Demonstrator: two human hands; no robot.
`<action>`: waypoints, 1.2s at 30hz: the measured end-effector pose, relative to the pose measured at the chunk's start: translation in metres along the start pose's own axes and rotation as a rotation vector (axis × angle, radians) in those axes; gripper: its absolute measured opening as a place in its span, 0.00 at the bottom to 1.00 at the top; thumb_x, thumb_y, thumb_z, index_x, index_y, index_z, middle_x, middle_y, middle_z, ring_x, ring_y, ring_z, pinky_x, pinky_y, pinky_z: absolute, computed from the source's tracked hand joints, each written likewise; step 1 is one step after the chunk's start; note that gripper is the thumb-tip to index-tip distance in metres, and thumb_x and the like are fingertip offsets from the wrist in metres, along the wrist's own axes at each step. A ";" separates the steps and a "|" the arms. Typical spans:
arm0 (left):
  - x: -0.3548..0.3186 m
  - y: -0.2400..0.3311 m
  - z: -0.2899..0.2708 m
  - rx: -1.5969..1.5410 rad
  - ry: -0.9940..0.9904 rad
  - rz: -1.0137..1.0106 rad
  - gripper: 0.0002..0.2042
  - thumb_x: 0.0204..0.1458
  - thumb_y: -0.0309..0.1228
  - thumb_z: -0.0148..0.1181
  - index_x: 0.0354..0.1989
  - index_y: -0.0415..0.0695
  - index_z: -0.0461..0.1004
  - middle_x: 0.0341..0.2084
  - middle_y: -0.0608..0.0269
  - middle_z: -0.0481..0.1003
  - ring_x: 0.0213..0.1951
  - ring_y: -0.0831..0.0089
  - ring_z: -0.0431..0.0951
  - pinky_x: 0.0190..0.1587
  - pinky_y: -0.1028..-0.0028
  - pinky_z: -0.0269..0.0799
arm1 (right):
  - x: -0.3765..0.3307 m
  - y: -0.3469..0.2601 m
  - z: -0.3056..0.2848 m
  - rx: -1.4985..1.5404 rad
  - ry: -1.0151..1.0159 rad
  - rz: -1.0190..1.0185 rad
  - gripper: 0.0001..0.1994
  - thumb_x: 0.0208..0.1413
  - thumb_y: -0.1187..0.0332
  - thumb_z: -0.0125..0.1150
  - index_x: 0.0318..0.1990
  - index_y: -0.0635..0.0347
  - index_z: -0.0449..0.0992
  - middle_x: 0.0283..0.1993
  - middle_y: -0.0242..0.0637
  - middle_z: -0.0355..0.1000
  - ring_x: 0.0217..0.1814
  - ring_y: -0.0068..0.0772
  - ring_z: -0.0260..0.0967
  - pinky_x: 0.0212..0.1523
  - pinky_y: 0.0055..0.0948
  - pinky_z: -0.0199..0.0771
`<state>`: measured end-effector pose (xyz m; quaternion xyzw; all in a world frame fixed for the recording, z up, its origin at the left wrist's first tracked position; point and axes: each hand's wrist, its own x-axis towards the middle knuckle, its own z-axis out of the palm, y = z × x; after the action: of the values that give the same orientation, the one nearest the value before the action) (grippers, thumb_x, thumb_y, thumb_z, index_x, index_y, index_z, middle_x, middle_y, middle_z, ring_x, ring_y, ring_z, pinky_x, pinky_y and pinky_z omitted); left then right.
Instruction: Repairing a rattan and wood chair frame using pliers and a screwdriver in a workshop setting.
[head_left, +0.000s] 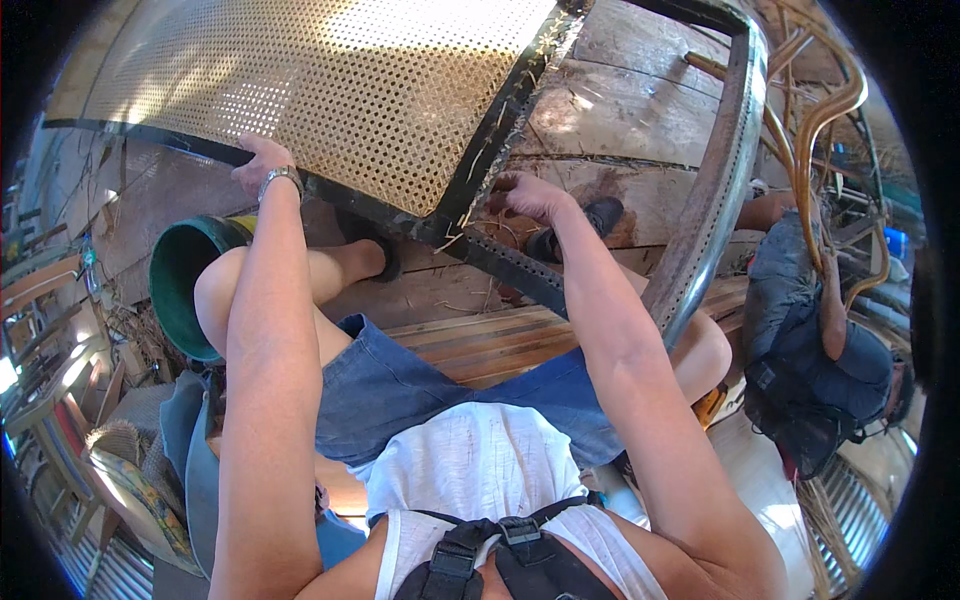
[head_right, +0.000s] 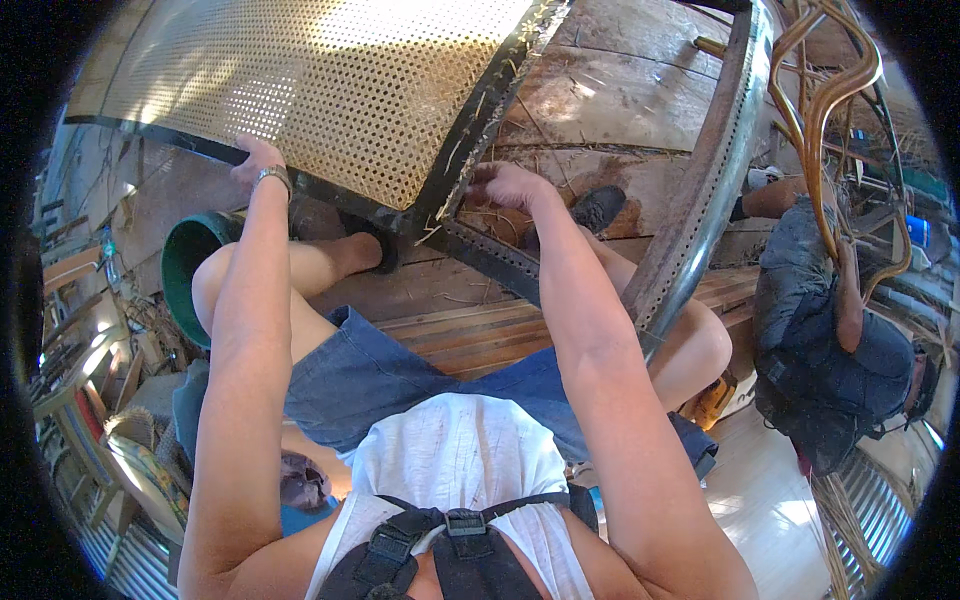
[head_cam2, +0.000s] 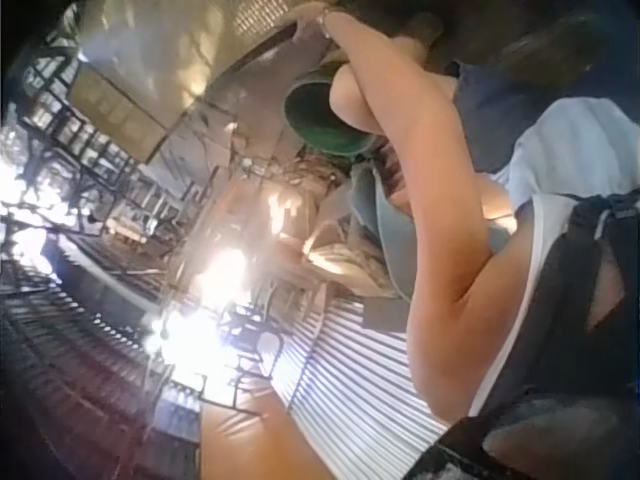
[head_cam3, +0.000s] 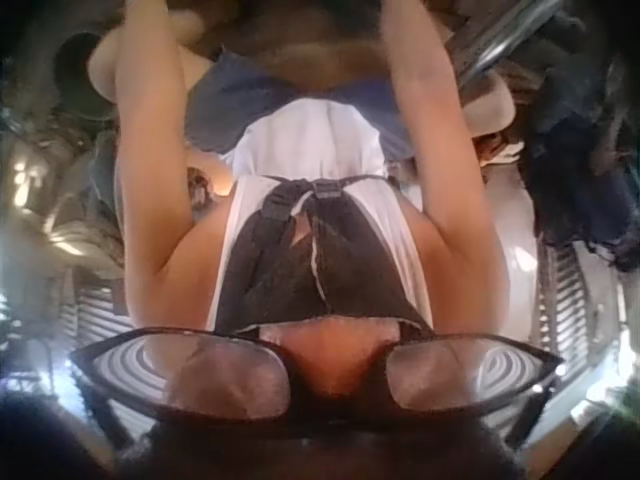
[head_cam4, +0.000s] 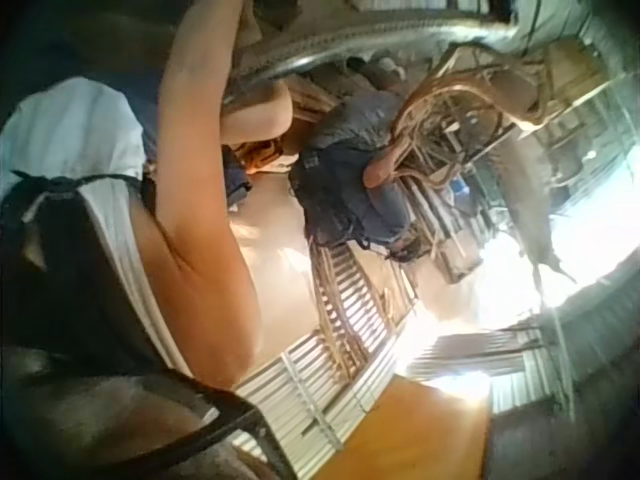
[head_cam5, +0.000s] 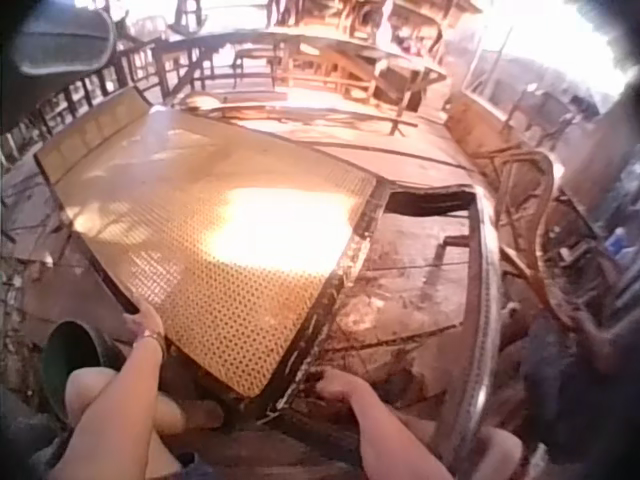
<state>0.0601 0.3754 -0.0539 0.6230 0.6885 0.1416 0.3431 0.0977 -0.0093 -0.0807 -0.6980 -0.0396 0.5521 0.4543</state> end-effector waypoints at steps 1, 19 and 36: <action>0.001 -0.001 0.001 0.003 0.004 -0.005 0.47 0.60 0.64 0.41 0.69 0.25 0.51 0.62 0.25 0.65 0.63 0.37 0.69 0.65 0.48 0.65 | 0.000 0.000 0.001 -0.060 0.013 -0.044 0.12 0.65 0.69 0.62 0.55 0.52 0.79 0.44 0.24 0.79 0.42 0.20 0.73 0.40 0.24 0.73; 0.005 -0.004 0.007 -0.058 0.070 -0.002 0.47 0.59 0.62 0.44 0.67 0.23 0.54 0.60 0.26 0.66 0.62 0.38 0.70 0.65 0.49 0.66 | 0.046 0.041 0.013 1.083 -0.064 0.058 0.03 0.62 0.72 0.60 0.34 0.53 0.77 0.26 0.25 0.69 0.23 0.20 0.61 0.25 0.20 0.63; 0.053 -0.016 0.037 -0.258 0.173 0.008 0.42 0.57 0.58 0.54 0.64 0.28 0.59 0.60 0.34 0.70 0.56 0.45 0.76 0.56 0.53 0.75 | 0.037 -0.005 0.057 0.359 0.924 0.016 0.11 0.63 0.67 0.59 0.39 0.67 0.82 0.41 0.45 0.82 0.44 0.42 0.79 0.50 0.39 0.79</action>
<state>0.0726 0.4148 -0.1064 0.5620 0.6890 0.2835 0.3593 0.0685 0.0476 -0.1026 -0.7808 0.2670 0.1863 0.5332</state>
